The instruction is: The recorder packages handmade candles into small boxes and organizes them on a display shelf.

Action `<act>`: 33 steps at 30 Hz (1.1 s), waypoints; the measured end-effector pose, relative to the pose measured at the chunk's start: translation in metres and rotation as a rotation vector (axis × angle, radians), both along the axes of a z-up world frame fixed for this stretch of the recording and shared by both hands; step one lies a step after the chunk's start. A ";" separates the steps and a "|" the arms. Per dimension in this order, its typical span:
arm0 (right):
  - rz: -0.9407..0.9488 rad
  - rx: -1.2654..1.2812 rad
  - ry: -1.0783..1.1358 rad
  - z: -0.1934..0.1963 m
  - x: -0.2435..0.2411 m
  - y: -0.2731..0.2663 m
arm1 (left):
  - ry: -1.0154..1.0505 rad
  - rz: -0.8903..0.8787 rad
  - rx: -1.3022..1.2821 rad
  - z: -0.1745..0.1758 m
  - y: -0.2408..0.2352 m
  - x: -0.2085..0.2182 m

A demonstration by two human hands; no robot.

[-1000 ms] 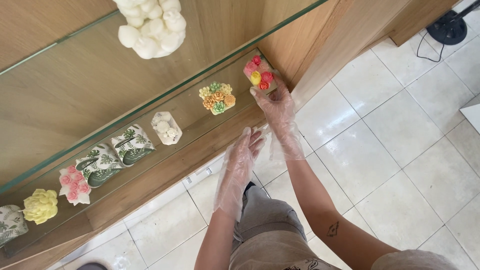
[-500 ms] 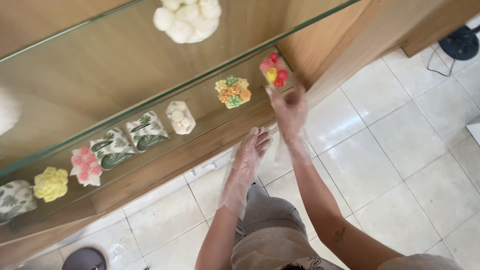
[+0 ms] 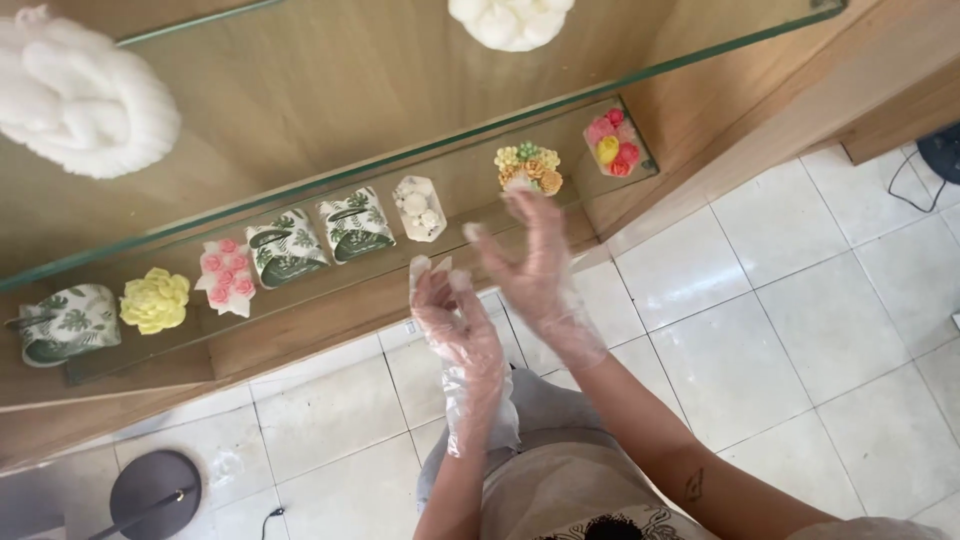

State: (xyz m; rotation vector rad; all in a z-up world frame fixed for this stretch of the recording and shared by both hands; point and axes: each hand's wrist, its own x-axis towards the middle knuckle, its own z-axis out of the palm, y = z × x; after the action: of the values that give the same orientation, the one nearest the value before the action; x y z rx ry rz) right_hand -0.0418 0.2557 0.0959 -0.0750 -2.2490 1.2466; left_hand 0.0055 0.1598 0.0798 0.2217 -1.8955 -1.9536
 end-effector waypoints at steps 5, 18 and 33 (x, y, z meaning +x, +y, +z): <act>0.186 0.361 -0.061 -0.007 -0.019 -0.041 | -0.010 0.070 0.098 -0.021 -0.012 0.019; 0.113 0.404 -0.012 -0.019 -0.037 -0.040 | -0.107 -0.035 0.451 -0.115 -0.016 0.025; 0.293 0.366 -0.097 0.009 0.007 -0.017 | -0.295 -0.449 1.350 -0.081 -0.031 -0.033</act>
State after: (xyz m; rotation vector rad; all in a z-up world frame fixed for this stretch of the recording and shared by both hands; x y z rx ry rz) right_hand -0.0351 0.2391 0.1053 0.3497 -2.6056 0.9636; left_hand -0.0270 0.1283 -0.0007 0.4807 -0.4109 -3.3473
